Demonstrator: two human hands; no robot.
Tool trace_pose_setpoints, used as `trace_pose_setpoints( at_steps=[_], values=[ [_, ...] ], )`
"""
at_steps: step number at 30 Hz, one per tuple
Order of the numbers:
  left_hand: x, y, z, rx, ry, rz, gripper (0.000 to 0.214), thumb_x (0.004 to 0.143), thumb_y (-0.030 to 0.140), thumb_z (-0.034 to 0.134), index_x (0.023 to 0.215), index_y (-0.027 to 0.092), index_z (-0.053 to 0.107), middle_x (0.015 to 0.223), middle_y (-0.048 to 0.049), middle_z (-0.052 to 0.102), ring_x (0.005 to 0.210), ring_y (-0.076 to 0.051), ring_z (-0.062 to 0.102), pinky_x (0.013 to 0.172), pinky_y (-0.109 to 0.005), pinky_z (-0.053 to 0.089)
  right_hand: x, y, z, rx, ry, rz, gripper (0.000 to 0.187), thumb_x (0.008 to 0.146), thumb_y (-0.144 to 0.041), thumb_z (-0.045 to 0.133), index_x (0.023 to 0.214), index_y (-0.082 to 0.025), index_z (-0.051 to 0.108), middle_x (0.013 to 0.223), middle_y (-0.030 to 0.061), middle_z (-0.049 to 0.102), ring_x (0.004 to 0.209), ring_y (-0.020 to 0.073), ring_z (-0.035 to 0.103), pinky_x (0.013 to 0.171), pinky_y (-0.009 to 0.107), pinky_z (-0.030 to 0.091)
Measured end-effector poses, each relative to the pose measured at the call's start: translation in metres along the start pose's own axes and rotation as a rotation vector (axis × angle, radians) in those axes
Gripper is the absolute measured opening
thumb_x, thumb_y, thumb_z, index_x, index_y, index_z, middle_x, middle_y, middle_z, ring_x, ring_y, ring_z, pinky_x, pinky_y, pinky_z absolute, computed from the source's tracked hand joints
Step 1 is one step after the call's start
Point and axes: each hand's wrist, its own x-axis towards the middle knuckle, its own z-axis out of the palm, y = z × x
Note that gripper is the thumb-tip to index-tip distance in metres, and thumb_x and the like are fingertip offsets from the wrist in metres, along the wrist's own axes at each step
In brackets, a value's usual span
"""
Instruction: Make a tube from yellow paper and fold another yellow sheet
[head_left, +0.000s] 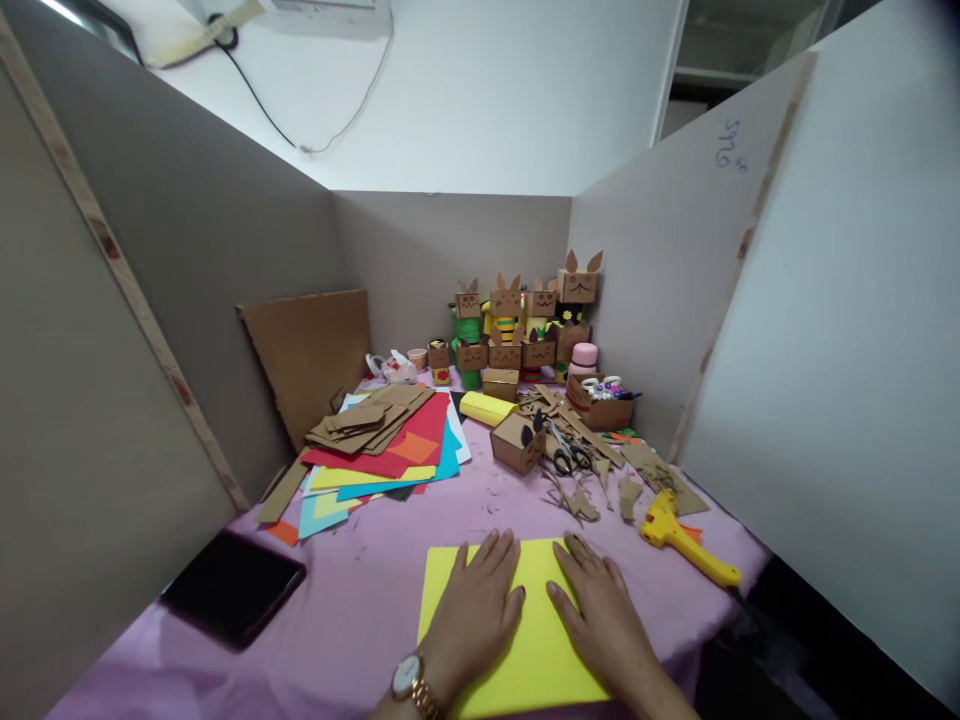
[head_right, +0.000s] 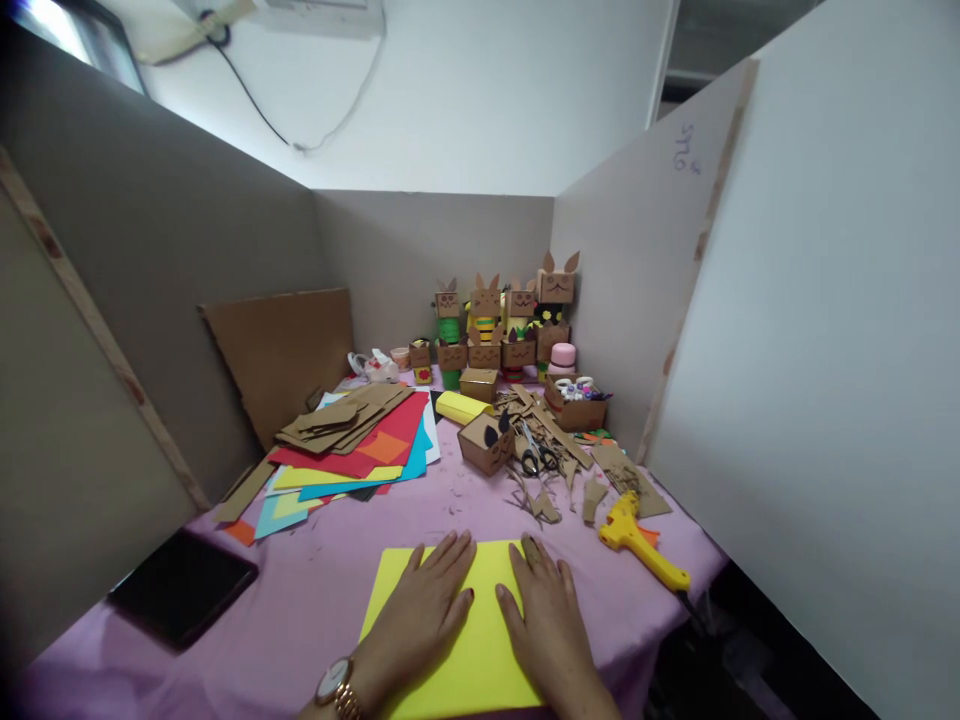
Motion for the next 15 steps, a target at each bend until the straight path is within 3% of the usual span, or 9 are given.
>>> trace_pose_setpoints(
  at_steps=[15],
  values=[
    [0.0003, 0.0000, 0.0006, -0.003, -0.003, -0.003, 0.051, 0.091, 0.035, 0.030, 0.140, 0.021, 0.029, 0.149, -0.0028, 0.028, 0.137, -0.022, 0.023, 0.110, -0.054, 0.019, -0.0015, -0.0019, -0.0037, 0.015, 0.005, 0.008, 0.052, 0.089, -0.036, 0.031, 0.135, -0.013, 0.044, 0.145, 0.0120, 0.035, 0.135, 0.0255, 0.028, 0.107, 0.050, 0.023]
  ],
)
